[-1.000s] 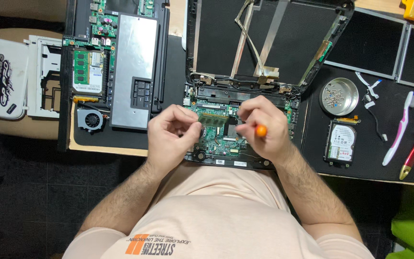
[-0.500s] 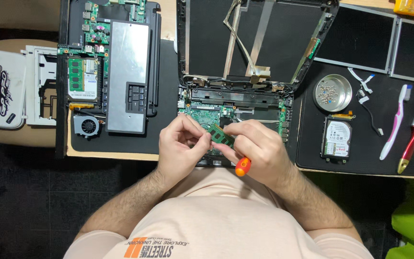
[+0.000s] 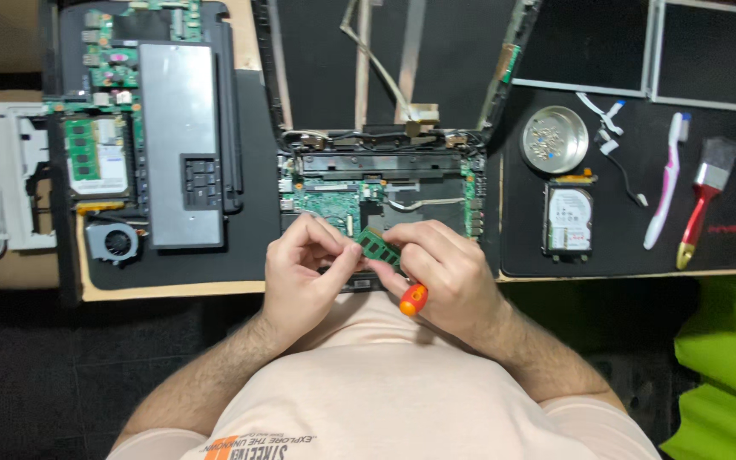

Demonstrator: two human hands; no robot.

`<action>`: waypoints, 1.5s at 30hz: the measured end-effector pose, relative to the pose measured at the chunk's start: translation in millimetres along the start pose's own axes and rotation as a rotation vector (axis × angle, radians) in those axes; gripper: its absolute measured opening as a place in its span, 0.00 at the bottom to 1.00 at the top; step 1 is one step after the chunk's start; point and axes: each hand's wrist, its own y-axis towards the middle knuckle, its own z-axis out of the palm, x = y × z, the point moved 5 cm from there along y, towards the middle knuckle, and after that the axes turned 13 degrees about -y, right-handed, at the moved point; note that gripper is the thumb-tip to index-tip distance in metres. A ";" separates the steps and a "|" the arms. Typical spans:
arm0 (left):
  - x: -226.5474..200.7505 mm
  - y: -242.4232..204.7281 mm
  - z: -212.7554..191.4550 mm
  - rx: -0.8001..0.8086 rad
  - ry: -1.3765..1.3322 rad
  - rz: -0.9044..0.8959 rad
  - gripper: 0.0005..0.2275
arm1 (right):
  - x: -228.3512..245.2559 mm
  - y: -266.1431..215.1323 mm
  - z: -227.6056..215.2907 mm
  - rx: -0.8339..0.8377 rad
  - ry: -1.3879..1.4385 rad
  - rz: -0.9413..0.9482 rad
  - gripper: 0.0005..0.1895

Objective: The person uses a screwdriver to remove screws from the motherboard and other internal components of a disassembled laptop. They lift the motherboard out of the chassis and place it on the desk, then continue to unscrew and remove additional parts from the laptop frame.

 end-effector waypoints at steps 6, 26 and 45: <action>-10.7 -1.1 10.7 0.068 0.126 -0.019 0.08 | -25.6 -21.8 -18.4 0.033 0.047 0.145 0.27; -4.7 -11.1 -55.4 -0.066 0.553 0.531 0.08 | -182.5 -165.4 -115.6 0.034 -0.488 0.802 0.15; -3.3 -5.9 -54.1 -0.013 0.601 0.486 0.08 | -167.5 -152.3 -126.2 0.142 -0.289 0.635 0.32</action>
